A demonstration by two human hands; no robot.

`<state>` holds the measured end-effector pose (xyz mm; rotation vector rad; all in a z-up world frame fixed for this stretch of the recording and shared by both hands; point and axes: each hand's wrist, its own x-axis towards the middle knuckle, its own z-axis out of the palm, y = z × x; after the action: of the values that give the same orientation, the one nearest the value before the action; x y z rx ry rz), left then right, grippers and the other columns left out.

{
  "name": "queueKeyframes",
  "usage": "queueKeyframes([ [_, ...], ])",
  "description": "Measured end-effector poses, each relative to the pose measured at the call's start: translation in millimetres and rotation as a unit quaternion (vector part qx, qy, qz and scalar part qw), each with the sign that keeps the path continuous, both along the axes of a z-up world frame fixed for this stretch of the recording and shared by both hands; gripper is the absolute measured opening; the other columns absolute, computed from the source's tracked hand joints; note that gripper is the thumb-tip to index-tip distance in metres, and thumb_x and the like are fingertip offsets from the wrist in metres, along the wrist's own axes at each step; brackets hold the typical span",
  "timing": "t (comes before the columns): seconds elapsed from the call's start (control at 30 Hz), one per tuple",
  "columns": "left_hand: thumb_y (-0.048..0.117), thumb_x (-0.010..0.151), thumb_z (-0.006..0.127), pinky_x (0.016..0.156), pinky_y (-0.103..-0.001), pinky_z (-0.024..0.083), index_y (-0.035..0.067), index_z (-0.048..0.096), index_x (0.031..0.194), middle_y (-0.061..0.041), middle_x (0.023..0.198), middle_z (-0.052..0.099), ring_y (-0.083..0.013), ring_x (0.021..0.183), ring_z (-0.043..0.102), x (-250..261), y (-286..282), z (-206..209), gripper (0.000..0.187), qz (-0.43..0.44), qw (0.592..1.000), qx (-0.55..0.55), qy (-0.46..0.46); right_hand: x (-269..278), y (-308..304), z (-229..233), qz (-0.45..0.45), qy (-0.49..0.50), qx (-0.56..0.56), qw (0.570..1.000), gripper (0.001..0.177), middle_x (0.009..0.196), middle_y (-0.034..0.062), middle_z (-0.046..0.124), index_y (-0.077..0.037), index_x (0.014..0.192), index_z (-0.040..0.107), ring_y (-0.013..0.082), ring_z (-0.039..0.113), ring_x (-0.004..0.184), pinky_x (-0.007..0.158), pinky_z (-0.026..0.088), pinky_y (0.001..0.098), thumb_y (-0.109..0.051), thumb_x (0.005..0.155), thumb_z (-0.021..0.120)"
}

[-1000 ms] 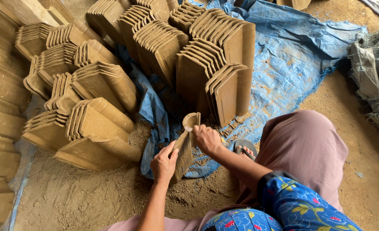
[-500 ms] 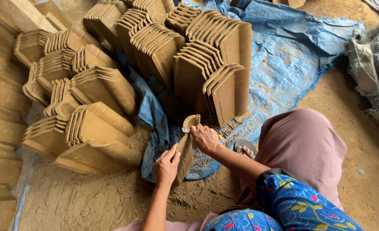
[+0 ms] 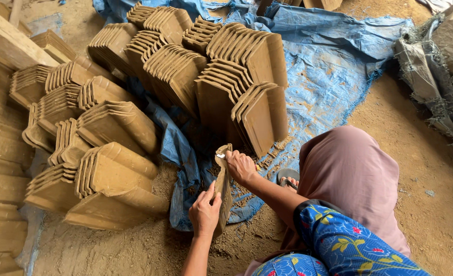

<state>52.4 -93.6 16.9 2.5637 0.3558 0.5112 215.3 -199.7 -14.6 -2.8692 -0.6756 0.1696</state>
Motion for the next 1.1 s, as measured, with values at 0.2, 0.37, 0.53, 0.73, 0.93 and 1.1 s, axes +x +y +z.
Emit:
queueKeyframes([
  [0.2, 0.026, 0.080, 0.067, 0.049, -0.045, 0.046, 0.028, 0.065, 0.120, 0.000, 0.078, 0.065, -0.0286, 0.064, 0.064, 2, -8, 2, 0.040, 0.005, 1.000, 0.009, 0.006, 7, 1, 0, -0.021, 0.009, 0.022, 0.999, 0.022, 0.081, 0.0125, 0.054, -0.007, 0.093, 0.043, 0.0277, 0.060, 0.065, 0.053, 0.050, 0.0389, -0.009, 0.102, 0.024],
  [0.37, 0.026, 0.079, 0.066, 0.051, -0.044, 0.049, 0.026, 0.064, 0.120, 0.001, 0.080, 0.066, -0.0277, 0.064, 0.065, 2, -17, 0, 0.041, 0.000, 1.000, 0.014, 0.002, 18, -5, 8, -0.065, 0.031, 0.033, 0.997, 0.018, 0.080, 0.0125, 0.055, -0.005, 0.095, 0.044, 0.0243, 0.057, 0.061, 0.050, 0.049, 0.0354, -0.010, 0.103, 0.029],
  [0.53, 0.024, 0.078, 0.066, 0.050, -0.045, 0.048, 0.027, 0.065, 0.119, 0.000, 0.077, 0.064, -0.0295, 0.064, 0.064, 3, -23, -3, 0.040, -0.004, 1.000, 0.019, -0.006, 25, -8, 8, -0.108, 0.078, 0.057, 0.989, 0.022, 0.074, 0.0106, 0.053, -0.004, 0.094, 0.045, 0.0224, 0.051, 0.057, 0.049, 0.045, 0.0357, -0.006, 0.102, 0.024],
  [0.73, 0.023, 0.077, 0.067, 0.049, -0.043, 0.048, 0.023, 0.068, 0.116, 0.000, 0.074, 0.062, -0.0269, 0.061, 0.063, -1, -22, -6, 0.039, -0.005, 0.999, 0.024, -0.029, 49, -35, -6, -0.280, 0.232, 0.110, 0.925, 0.055, 0.069, 0.0052, 0.055, -0.003, 0.086, 0.055, 0.0117, 0.045, 0.052, 0.043, 0.034, 0.0204, -0.022, 0.104, 0.007],
  [0.93, 0.023, 0.077, 0.070, 0.051, -0.041, 0.047, 0.024, 0.067, 0.117, 0.002, 0.075, 0.063, -0.0241, 0.060, 0.063, -2, -8, -2, 0.039, 0.018, 1.000, -0.007, -0.022, 18, -20, 23, -0.043, 0.055, 0.072, 0.995, 0.017, 0.079, 0.0106, 0.067, -0.008, 0.086, 0.055, 0.0283, 0.064, 0.067, 0.057, 0.050, 0.0440, -0.009, 0.095, 0.041],
  [1.1, 0.023, 0.080, 0.067, 0.052, -0.039, 0.048, 0.021, 0.066, 0.118, 0.001, 0.082, 0.068, -0.0210, 0.060, 0.063, -3, 3, 0, 0.038, 0.033, 0.998, -0.060, 0.008, -9, -17, 34, 0.211, -0.022, 0.008, 0.977, 0.019, 0.091, 0.0045, 0.064, -0.016, 0.104, 0.061, 0.0212, 0.055, 0.074, 0.051, 0.042, 0.0323, -0.008, 0.094, 0.046],
])
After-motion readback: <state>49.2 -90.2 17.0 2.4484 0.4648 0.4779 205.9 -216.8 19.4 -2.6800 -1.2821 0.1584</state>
